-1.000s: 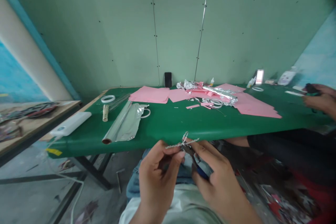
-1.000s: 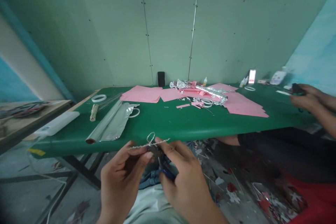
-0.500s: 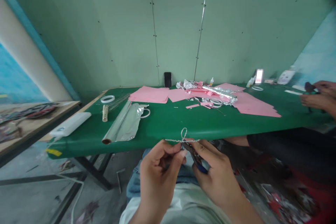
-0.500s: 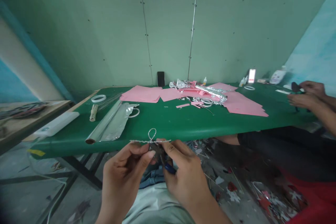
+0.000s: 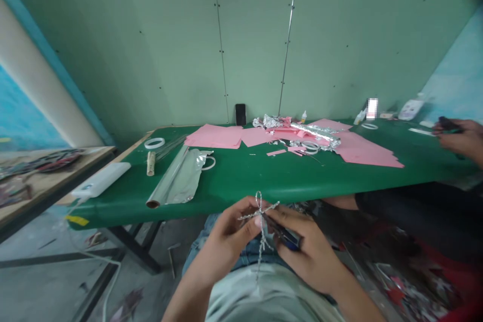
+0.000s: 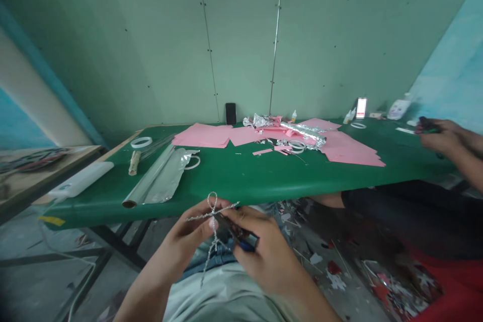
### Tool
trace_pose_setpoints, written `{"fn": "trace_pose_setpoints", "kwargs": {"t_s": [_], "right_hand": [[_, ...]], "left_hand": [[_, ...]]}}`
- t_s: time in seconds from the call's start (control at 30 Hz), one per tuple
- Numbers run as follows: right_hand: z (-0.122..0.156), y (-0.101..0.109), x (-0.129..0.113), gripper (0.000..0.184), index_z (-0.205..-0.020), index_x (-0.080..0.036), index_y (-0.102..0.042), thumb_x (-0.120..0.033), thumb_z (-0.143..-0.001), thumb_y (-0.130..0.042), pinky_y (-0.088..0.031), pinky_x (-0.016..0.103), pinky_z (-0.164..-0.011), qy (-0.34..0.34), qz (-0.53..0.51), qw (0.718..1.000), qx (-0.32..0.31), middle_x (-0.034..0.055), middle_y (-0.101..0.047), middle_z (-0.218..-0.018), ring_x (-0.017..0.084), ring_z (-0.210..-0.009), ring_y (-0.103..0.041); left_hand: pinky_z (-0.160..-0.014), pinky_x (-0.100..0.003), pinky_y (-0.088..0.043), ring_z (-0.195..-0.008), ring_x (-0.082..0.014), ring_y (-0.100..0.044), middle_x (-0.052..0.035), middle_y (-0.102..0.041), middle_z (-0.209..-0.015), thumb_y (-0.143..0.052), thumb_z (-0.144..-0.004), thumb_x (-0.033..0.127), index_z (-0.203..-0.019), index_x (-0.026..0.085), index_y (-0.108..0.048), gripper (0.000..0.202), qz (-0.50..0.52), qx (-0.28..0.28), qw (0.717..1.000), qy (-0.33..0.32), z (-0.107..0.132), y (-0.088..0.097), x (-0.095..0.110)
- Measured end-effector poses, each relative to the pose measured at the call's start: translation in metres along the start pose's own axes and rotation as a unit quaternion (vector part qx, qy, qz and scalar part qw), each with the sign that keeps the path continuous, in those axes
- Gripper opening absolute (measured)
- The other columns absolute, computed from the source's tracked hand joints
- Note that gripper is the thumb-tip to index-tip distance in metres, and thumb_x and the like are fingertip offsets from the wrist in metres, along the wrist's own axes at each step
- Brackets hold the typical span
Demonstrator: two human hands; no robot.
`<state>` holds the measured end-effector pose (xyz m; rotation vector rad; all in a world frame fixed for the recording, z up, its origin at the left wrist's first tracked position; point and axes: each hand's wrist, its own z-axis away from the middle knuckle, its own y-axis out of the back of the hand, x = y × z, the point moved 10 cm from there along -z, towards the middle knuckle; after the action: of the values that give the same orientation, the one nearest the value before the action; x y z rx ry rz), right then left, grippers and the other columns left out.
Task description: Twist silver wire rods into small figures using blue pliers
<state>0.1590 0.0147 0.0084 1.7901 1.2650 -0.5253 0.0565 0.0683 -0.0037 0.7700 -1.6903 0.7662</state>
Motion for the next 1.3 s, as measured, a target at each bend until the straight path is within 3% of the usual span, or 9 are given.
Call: {"fn": "trace_pose_setpoints", "kwargs": {"t_s": [0.23, 0.37, 0.53, 0.83, 1.0, 1.17, 1.23, 1.3], "right_hand": [[0.001, 0.006, 0.004, 0.058, -0.126, -0.025, -0.065, -0.001, -0.075, -0.054, -0.054, 0.03, -0.095, 0.01, 0.037, 0.999, 0.035, 0.0057, -0.072, -0.118, 0.02, -0.108, -0.068], [0.001, 0.005, 0.006, 0.062, -0.13, -0.027, -0.062, -0.001, -0.075, -0.054, -0.052, 0.032, -0.098, 0.014, 0.064, 0.997, 0.033, 0.005, -0.07, -0.122, 0.02, -0.11, -0.067], [0.002, 0.001, 0.009, 0.06, -0.131, -0.027, -0.061, -0.002, -0.077, -0.054, -0.051, 0.031, -0.1, 0.015, 0.067, 0.997, 0.026, 0.0045, -0.07, -0.123, 0.019, -0.113, -0.065], [0.004, 0.0, 0.011, 0.054, -0.13, -0.028, -0.058, -0.004, -0.081, -0.055, -0.05, 0.03, -0.099, 0.001, 0.092, 0.996, 0.016, 0.0048, -0.068, -0.12, 0.018, -0.111, -0.064], [0.013, -0.003, 0.018, 0.048, -0.133, -0.031, -0.053, -0.019, -0.087, -0.061, -0.049, 0.036, -0.103, -0.011, 0.131, 0.991, -0.015, 0.0057, -0.063, -0.129, 0.022, -0.122, -0.058], [0.017, -0.007, 0.027, 0.047, -0.134, -0.03, -0.053, -0.027, -0.088, -0.062, -0.047, 0.043, -0.104, -0.033, 0.118, 0.992, -0.043, 0.0083, -0.061, -0.132, 0.026, -0.126, -0.055], [0.016, -0.008, 0.036, 0.041, -0.13, -0.028, -0.057, -0.027, -0.089, -0.061, -0.049, 0.041, -0.102, -0.063, 0.084, 0.994, -0.043, 0.009, -0.063, -0.128, 0.025, -0.121, -0.059], [0.015, -0.003, 0.047, 0.035, -0.125, -0.024, -0.06, -0.03, -0.09, -0.06, -0.052, 0.038, -0.095, -0.104, 0.023, 0.994, -0.002, 0.0096, -0.067, -0.12, 0.024, -0.11, -0.064]], "left_hand": [[-0.077, -0.027, -0.05, -0.088, -0.0186, -0.063, -0.0069, -0.068, -0.096, -0.07, -0.086, 0.038, -0.107, 0.02, -0.065, 0.028, 0.135, 0.022, 0.99, 0.045, 0.005, 0.0, -0.023], [-0.079, -0.023, -0.047, -0.084, -0.0148, -0.063, -0.003, -0.068, -0.087, -0.078, -0.08, 0.032, -0.101, 0.02, -0.061, 0.029, 0.169, 0.033, 0.984, 0.054, 0.005, -0.003, -0.027], [-0.064, -0.022, -0.047, -0.069, -0.0121, -0.058, 0.0003, -0.061, -0.075, -0.08, -0.076, 0.032, -0.086, 0.017, -0.062, 0.025, 0.206, 0.044, 0.975, 0.072, 0.004, -0.006, -0.035], [-0.06, -0.019, -0.042, -0.061, -0.0088, -0.052, -0.0002, -0.061, -0.069, -0.086, -0.068, 0.032, -0.08, 0.014, -0.071, 0.026, 0.246, 0.064, 0.964, 0.079, 0.005, -0.004, -0.046], [-0.06, -0.019, -0.041, -0.06, -0.009, -0.049, 0.0002, -0.06, -0.066, -0.089, -0.063, 0.03, -0.073, 0.014, -0.072, 0.025, 0.211, 0.09, 0.969, 0.091, 0.008, 0.004, -0.047], [-0.06, -0.019, -0.041, -0.06, -0.0092, -0.049, 0.0008, -0.057, -0.061, -0.082, -0.072, 0.033, -0.067, 0.014, -0.067, 0.025, 0.115, 0.11, 0.985, 0.064, 0.011, 0.016, -0.037], [-0.058, -0.019, -0.041, -0.058, -0.0091, -0.05, 0.0015, -0.057, -0.06, -0.079, -0.076, 0.034, -0.07, 0.015, -0.066, 0.024, 0.072, 0.151, 0.985, 0.031, 0.011, 0.028, -0.027], [-0.055, -0.019, -0.042, -0.056, -0.0089, -0.051, 0.0024, -0.057, -0.059, -0.077, -0.078, 0.033, -0.073, 0.016, -0.064, 0.022, 0.025, 0.195, 0.98, -0.004, 0.011, 0.04, -0.016]]}}
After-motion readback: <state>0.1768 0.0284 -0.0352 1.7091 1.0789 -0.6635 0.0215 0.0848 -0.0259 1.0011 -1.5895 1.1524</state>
